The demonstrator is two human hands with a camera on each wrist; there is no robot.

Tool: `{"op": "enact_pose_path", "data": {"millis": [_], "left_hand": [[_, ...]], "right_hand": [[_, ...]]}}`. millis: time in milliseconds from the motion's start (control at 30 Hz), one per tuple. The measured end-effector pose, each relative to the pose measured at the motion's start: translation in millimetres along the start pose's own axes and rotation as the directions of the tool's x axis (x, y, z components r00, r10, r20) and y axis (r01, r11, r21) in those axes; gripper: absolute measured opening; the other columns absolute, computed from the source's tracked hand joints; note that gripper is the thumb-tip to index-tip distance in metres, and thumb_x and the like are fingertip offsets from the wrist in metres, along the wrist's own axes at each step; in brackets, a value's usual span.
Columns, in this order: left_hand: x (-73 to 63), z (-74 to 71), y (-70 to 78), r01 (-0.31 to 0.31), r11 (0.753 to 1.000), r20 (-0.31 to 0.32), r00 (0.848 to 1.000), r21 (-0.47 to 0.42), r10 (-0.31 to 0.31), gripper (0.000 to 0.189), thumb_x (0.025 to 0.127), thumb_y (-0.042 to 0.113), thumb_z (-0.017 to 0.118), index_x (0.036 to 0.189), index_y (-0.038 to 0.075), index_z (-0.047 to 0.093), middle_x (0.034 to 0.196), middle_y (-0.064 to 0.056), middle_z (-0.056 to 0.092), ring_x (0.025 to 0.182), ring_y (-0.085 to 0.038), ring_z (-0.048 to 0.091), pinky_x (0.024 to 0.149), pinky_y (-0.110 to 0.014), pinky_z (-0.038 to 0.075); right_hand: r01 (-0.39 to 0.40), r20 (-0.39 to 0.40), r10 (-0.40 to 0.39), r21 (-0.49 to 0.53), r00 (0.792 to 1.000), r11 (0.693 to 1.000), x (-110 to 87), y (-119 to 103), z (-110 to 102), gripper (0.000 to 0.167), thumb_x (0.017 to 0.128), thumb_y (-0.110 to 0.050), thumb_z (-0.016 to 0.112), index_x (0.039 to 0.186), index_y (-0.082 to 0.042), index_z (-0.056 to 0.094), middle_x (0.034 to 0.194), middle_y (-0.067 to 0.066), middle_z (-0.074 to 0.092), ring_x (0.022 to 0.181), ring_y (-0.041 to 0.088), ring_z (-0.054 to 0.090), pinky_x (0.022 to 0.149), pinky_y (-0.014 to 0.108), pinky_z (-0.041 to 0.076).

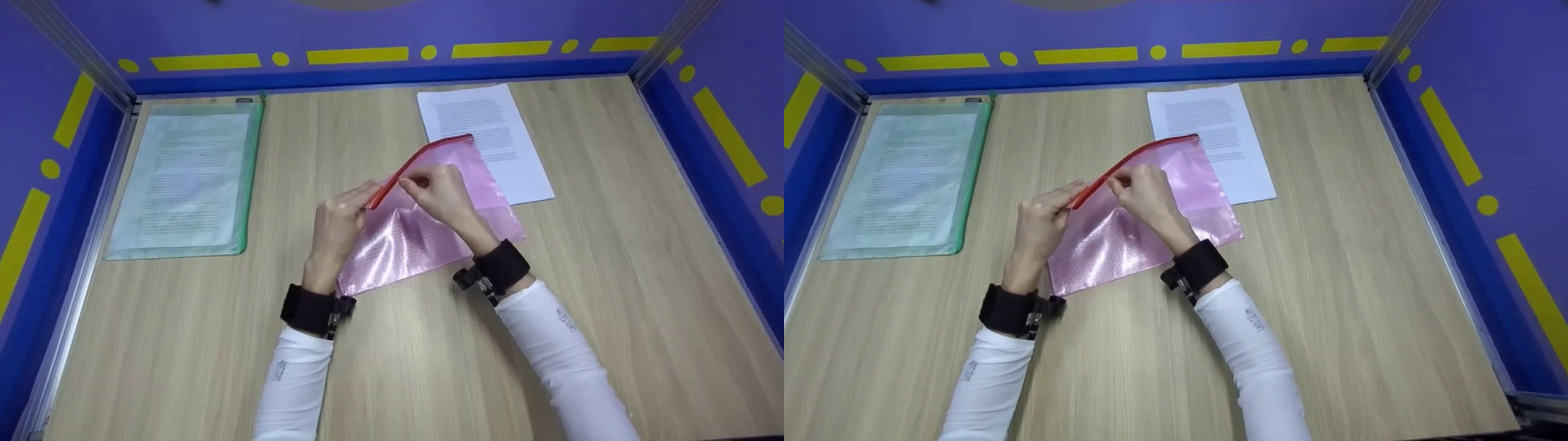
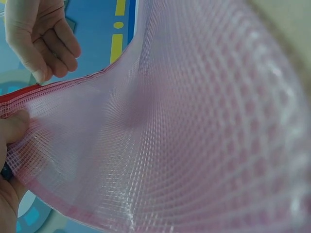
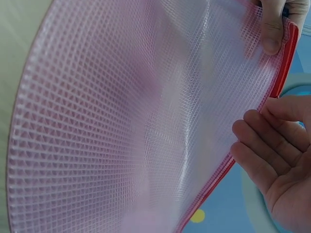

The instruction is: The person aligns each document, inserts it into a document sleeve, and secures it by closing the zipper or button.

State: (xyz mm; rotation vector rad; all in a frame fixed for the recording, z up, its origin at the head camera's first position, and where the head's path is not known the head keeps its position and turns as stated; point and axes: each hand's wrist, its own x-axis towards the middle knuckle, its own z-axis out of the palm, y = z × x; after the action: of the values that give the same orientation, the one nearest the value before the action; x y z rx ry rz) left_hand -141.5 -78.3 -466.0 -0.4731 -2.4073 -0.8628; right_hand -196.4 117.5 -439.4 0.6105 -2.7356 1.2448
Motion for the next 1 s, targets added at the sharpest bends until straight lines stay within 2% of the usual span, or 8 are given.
{"op": "enact_pose_path", "data": {"millis": [233, 467, 767, 1000], "left_hand": [[0.3, -0.9, 0.0, -0.013, 1.000, 0.003, 1.000, 0.001, 0.013, 0.037, 0.083, -0.010, 0.066, 0.113, 0.009, 0.074, 0.112, -0.014, 0.074, 0.099, -0.030, 0.074, 0.086, -0.034, 0.060], [1.1, -1.0, 0.5, -0.012, 1.000, -0.003, 1.000, -0.016, 0.012, 0.032, 0.085, -0.007, 0.067, 0.112, 0.010, 0.075, 0.112, -0.014, 0.074, 0.100, -0.029, 0.074, 0.087, -0.033, 0.059], [2.2, -2.2, 1.3, -0.030, 0.999, -0.015, 0.999, -0.013, 0.030, 0.035, 0.085, -0.010, 0.064, 0.111, 0.010, 0.076, 0.111, -0.012, 0.074, 0.099, -0.028, 0.075, 0.087, -0.034, 0.060], [1.6, -3.8, 1.9, -0.032, 0.999, -0.025, 0.999, -0.042, 0.031, 0.035, 0.086, -0.011, 0.062, 0.111, 0.008, 0.075, 0.111, -0.014, 0.074, 0.100, -0.029, 0.074, 0.087, -0.033, 0.060]], "right_hand": [[-0.055, 0.017, 0.055, 0.002, 0.998, 0.998, 3.6, 6, -3, 0.017, 0.091, -0.013, 0.068, 0.099, 0.000, 0.077, 0.092, 0.017, 0.077, 0.079, 0.026, 0.072, 0.075, 0.035, 0.059], [-0.072, -0.013, 0.072, -0.002, 0.997, 0.997, 8.4, 11, -8, 0.016, 0.090, -0.013, 0.068, 0.097, -0.001, 0.078, 0.090, 0.015, 0.077, 0.078, 0.025, 0.071, 0.073, 0.033, 0.057], [-0.076, -0.047, 0.073, -0.073, 0.996, 0.994, 13.0, 15, -15, 0.016, 0.090, -0.016, 0.070, 0.095, -0.004, 0.079, 0.088, 0.013, 0.078, 0.078, 0.023, 0.071, 0.072, 0.029, 0.052], [-0.096, -0.058, 0.092, -0.072, 0.994, 0.993, 14.5, 19, -20, 0.017, 0.090, -0.015, 0.069, 0.096, -0.003, 0.079, 0.088, 0.014, 0.077, 0.076, 0.024, 0.070, 0.071, 0.028, 0.051]]}}
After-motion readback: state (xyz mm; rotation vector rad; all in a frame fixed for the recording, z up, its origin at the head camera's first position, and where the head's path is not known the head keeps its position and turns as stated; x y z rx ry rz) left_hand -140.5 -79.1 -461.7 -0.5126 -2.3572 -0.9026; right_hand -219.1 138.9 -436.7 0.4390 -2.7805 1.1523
